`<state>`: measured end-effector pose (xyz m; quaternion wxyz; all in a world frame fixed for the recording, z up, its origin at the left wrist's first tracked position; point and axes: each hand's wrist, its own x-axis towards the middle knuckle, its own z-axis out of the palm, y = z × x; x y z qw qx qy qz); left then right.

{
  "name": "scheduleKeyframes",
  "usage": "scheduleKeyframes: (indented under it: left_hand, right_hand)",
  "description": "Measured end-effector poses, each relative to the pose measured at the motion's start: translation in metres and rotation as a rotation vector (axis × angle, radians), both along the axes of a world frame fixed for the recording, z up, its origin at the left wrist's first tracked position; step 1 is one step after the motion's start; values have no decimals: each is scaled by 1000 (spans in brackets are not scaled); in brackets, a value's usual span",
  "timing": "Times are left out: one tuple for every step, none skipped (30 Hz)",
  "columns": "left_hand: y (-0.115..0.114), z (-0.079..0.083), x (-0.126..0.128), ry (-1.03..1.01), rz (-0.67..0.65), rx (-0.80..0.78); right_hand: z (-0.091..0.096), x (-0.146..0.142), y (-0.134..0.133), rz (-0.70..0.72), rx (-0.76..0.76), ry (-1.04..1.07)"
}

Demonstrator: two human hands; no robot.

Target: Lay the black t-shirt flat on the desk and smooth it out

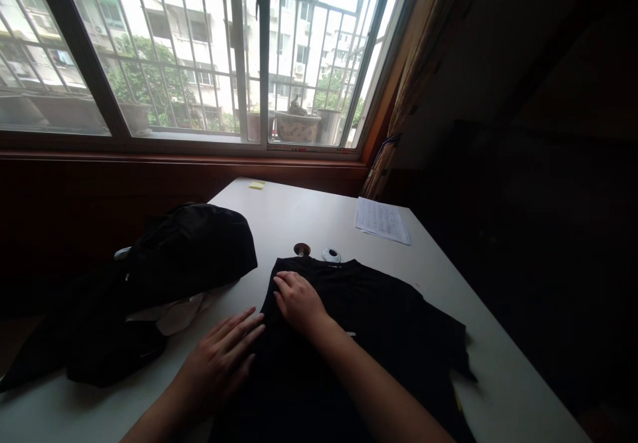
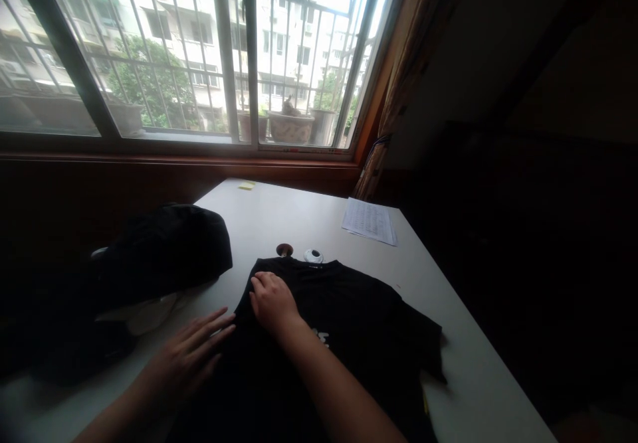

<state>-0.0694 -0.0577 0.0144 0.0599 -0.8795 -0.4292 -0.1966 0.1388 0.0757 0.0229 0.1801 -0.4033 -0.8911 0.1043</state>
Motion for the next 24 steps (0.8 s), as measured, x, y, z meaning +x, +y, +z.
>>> scheduleKeyframes:
  left_hand:
    - [1,-1,0,32,-34,7]
    - [3,-3,0,53,-64,9]
    - [3,-4,1,63,-90,5]
    - [4,-6,1,61,-109,-3]
    - [4,-6,1,55,-124,-14]
    - [4,-7,1,47,-135,-27]
    - [3,-7,1,46,-142,-43]
    - [3,-7,1,49,-147,-58]
    - [2,-6,1,53,-151,-71]
    - [1,-5,2,51,-158,-81]
    - [1,-4,2,44,-170,-90]
    - [0,-3,3,28,-184,-97]
    - [-1,-2,3,4,-198,-102]
    - [-2,-1,4,-24,-209,-105]
    - [-3,0,5,-48,-217,-108]
    - [-3,1,5,-66,-220,-114]
    - [-4,1,6,-80,-221,-120]
    - [-5,2,6,-89,-222,-127]
    - [-6,2,6,-99,-223,-131]
    - [-7,2,6,-108,-226,-132]
    - [-8,2,6,-118,-230,-130]
    - [-8,3,6,-129,-235,-126]
    - [-8,3,6,-139,-244,-122]
    - [-9,4,6,-149,-252,-119]
  right_hand:
    - [-6,-1,-1,13,6,-5]
    - [-11,-3,0,20,8,-11]
    - [-16,-4,1,23,7,-17]
    - [-19,-4,3,24,2,-23]
    - [-22,-5,7,24,-8,-30]
    - [-23,-6,10,24,-22,-38]
    - [-23,-6,14,27,-37,-47]
    - [-23,-7,18,30,-48,-56]
    - [-23,-7,22,34,-56,-64]
    - [-23,-7,26,38,-60,-70]
    - [-23,-8,30,42,-63,-73]
    - [-24,-8,33,43,-64,-73]
    - [-24,-9,36,42,-66,-72]
    - [-25,-9,38,40,-69,-69]
    - [-25,-9,40,40,-71,-65]
    - [-26,-9,43,39,-74,-61]
    - [-26,-9,45,38,-77,-57]
    - [-26,-9,47,38,-80,-51]
    - [-27,-8,49,38,-84,-44]
    - [-27,-7,51,38,-88,-37]
    - [-27,-6,54,36,-91,-27]
    - [-27,-4,56,32,-93,-15]
    - [-27,-2,58,24,-92,0]
    - [-27,1,60,13,-89,17]
